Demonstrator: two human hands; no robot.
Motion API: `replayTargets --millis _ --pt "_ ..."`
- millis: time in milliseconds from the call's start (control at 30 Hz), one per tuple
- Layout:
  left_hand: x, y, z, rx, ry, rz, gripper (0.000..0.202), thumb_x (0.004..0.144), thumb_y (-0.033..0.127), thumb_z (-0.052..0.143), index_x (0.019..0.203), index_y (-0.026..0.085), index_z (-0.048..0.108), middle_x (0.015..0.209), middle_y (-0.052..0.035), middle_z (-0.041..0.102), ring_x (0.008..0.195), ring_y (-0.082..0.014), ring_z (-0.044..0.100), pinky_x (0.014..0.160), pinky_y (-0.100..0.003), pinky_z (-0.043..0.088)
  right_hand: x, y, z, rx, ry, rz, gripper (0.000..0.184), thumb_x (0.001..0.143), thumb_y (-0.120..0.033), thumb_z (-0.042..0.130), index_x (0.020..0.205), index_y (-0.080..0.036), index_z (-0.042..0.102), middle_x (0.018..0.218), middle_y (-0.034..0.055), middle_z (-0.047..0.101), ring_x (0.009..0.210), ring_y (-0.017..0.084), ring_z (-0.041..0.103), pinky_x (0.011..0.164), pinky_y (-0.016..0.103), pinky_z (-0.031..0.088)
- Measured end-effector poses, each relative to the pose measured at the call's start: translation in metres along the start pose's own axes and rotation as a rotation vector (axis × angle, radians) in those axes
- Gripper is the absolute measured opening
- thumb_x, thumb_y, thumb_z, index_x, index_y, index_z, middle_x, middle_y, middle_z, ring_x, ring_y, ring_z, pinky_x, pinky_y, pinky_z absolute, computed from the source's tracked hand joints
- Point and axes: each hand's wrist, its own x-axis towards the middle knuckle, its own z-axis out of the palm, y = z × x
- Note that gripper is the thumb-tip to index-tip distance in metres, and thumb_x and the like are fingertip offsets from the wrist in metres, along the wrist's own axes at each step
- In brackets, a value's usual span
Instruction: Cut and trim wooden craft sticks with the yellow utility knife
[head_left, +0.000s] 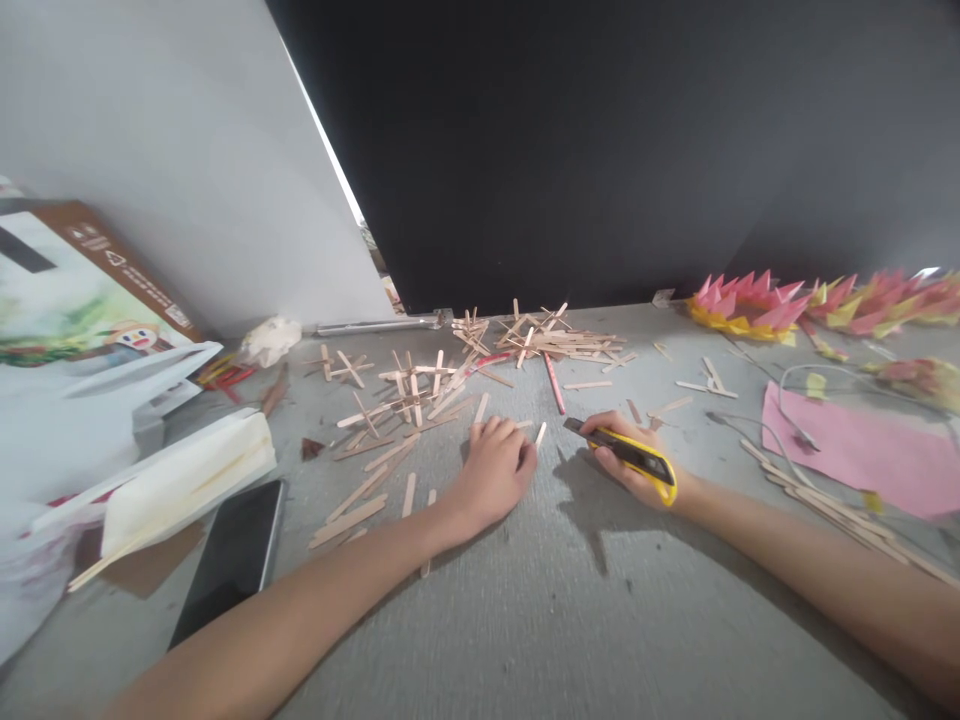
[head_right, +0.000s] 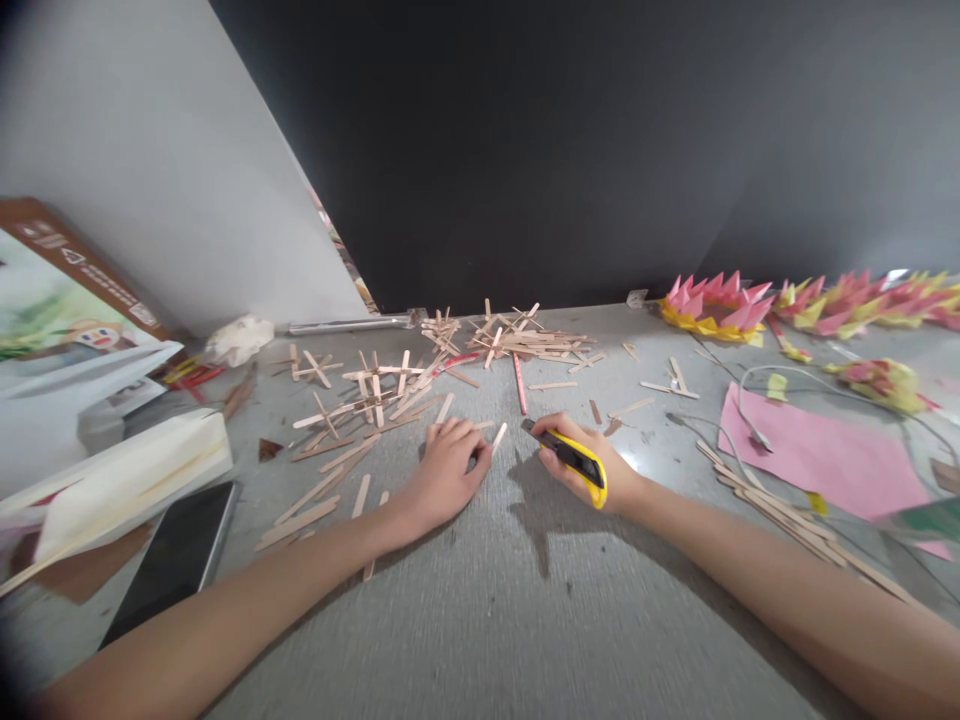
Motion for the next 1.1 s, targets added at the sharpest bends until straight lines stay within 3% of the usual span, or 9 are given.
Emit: replayTargets --millis 100,233,333,400,500,633,867,1000,1100 --pt "0.002 -0.003 0.000 -0.077 -0.002 -0.032 0.035 0.109 0.028 0.052 0.075 0.020 0.052 0.088 -0.0045 0.061 0.097 -0.0253 0.057 0.094 -0.045 0.040 0.000 0.001 0.000 0.005 0.008 0.005 0.032 0.109 -0.054 0.056 0.126 -0.028 0.062 0.096 0.0044 0.074 0.076 0.019 0.071 0.068 0.029 0.056" --pt "0.005 -0.006 0.000 -0.263 0.084 -0.104 0.006 0.100 0.026 0.065 0.105 0.021 0.066 0.108 -0.0051 0.067 0.107 -0.0248 0.062 0.100 -0.044 0.044 0.000 0.004 0.004 0.092 0.052 0.001 0.038 0.107 -0.059 0.057 0.129 -0.027 0.055 0.098 0.0057 0.073 0.078 0.021 0.070 0.069 0.032 0.057" --pt "0.005 -0.008 0.000 -0.266 0.074 -0.090 0.039 0.093 0.024 0.074 0.131 0.028 0.069 0.125 -0.0065 0.067 0.122 -0.0292 0.061 0.108 -0.049 0.044 0.000 0.008 0.010 0.178 0.128 0.003 0.038 0.107 -0.060 0.058 0.124 -0.028 0.049 0.091 0.0034 0.069 0.074 0.020 0.066 0.065 0.031 0.054" --pt "0.004 -0.009 0.002 -0.236 0.065 -0.057 0.048 0.092 0.025 0.077 0.139 0.032 0.069 0.133 -0.0068 0.066 0.129 -0.0313 0.059 0.112 -0.051 0.043 0.001 0.009 0.012 0.208 0.187 0.002 0.035 0.108 -0.059 0.058 0.120 -0.028 0.046 0.088 0.0016 0.067 0.071 0.019 0.063 0.063 0.031 0.053" --pt "0.003 -0.012 0.005 -0.205 0.058 -0.018 0.037 0.096 0.032 0.077 0.133 0.033 0.076 0.139 -0.0068 0.066 0.135 -0.0329 0.057 0.118 -0.056 0.040 0.003 0.006 0.012 0.205 0.234 0.010 0.032 0.109 -0.056 0.057 0.119 -0.027 0.048 0.090 0.0018 0.067 0.069 0.017 0.062 0.064 0.030 0.053" --pt "0.003 -0.012 0.005 -0.187 0.033 -0.009 0.030 0.101 0.039 0.071 0.129 0.032 0.079 0.141 -0.0086 0.066 0.138 -0.0341 0.056 0.120 -0.059 0.039 0.006 0.000 0.005 0.155 0.227 0.097 0.036 0.108 -0.059 0.057 0.114 -0.024 0.062 0.096 0.0064 0.070 0.067 0.017 0.063 0.060 0.030 0.054" --pt "0.008 -0.009 -0.012 -0.200 -0.083 0.006 0.032 0.094 0.030 0.075 0.126 0.033 0.081 0.148 -0.0093 0.063 0.144 -0.0382 0.053 0.119 -0.064 0.040 0.014 0.003 0.003 0.254 0.258 0.216 0.051 0.103 -0.070 0.058 0.106 -0.020 0.071 0.064 -0.0020 0.055 0.051 0.015 0.052 0.047 0.028 0.043" --pt "0.011 -0.013 -0.016 -0.223 -0.159 0.013 0.041 0.090 0.030 0.081 0.131 0.035 0.079 0.151 -0.0100 0.061 0.145 -0.0394 0.053 0.119 -0.066 0.039 0.016 0.005 0.005 0.336 0.291 0.251 0.052 0.101 -0.071 0.060 0.104 -0.021 0.070 0.064 -0.0022 0.056 0.053 0.015 0.051 0.048 0.028 0.042" --pt "0.010 -0.013 -0.013 -0.223 -0.136 -0.003 0.038 0.088 0.036 0.086 0.126 0.032 0.080 0.151 -0.0101 0.062 0.146 -0.0390 0.052 0.121 -0.065 0.038 0.016 0.005 0.004 0.360 0.289 0.288 0.054 0.100 -0.073 0.060 0.104 -0.020 0.070 0.063 -0.0026 0.055 0.053 0.015 0.051 0.049 0.028 0.041"
